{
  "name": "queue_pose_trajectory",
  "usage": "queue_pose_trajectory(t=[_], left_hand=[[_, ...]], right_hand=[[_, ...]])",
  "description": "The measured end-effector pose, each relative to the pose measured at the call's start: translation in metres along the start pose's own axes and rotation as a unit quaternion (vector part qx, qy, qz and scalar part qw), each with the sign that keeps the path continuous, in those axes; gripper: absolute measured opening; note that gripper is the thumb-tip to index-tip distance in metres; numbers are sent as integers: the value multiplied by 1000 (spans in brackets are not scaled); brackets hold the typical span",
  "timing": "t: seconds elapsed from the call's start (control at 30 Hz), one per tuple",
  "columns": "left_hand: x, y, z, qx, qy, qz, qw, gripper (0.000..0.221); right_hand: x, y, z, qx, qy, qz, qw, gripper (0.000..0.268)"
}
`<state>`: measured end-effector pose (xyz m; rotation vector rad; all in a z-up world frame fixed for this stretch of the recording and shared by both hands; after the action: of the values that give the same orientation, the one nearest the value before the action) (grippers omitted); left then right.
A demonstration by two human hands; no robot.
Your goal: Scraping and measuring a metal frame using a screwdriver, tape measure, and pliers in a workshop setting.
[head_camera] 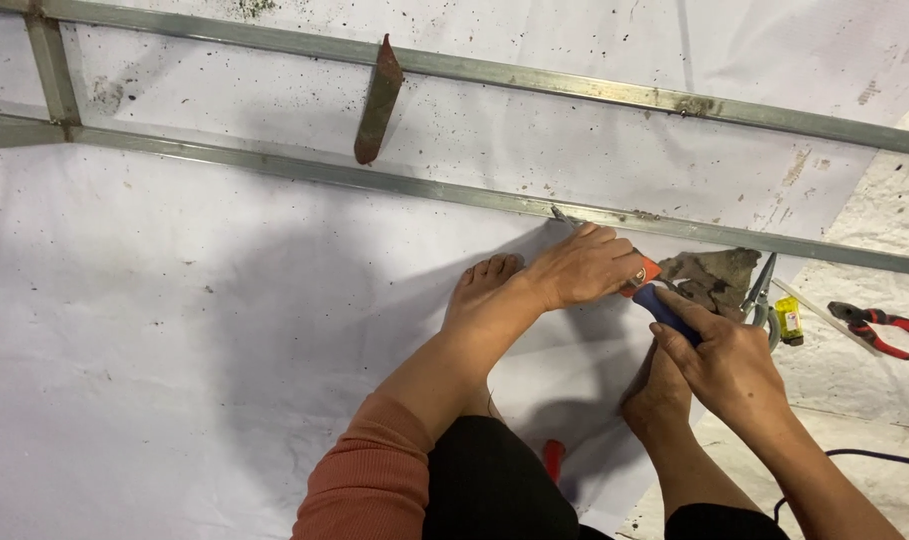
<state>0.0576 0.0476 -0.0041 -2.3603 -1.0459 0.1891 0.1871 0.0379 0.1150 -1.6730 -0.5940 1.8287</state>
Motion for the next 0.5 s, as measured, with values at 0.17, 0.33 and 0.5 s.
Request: queue_pose_trajectory(t=[0.17, 0.33, 0.5], left_hand=[[7, -2, 4, -19, -31, 56, 998, 4], [6, -13, -3, -5, 9, -29, 1000, 7], [5, -10, -1, -32, -8, -1, 999, 5]], right_hand=[[3, 0, 0, -8, 6, 17, 1000, 55], [3, -8, 4, 15, -19, 1, 1000, 54], [1, -4, 1, -13, 50, 70, 996, 55]])
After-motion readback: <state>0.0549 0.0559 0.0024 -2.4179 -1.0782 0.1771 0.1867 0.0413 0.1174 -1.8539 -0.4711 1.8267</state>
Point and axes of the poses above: each hand's wrist, its own x-axis towards the middle knuckle, its own y-axis out of the palm, z = x × y, the point moved 8 cm from there along x, towards the middle knuckle, and after that the axes turned 10 degrees about -x, right-handed, at the moved point
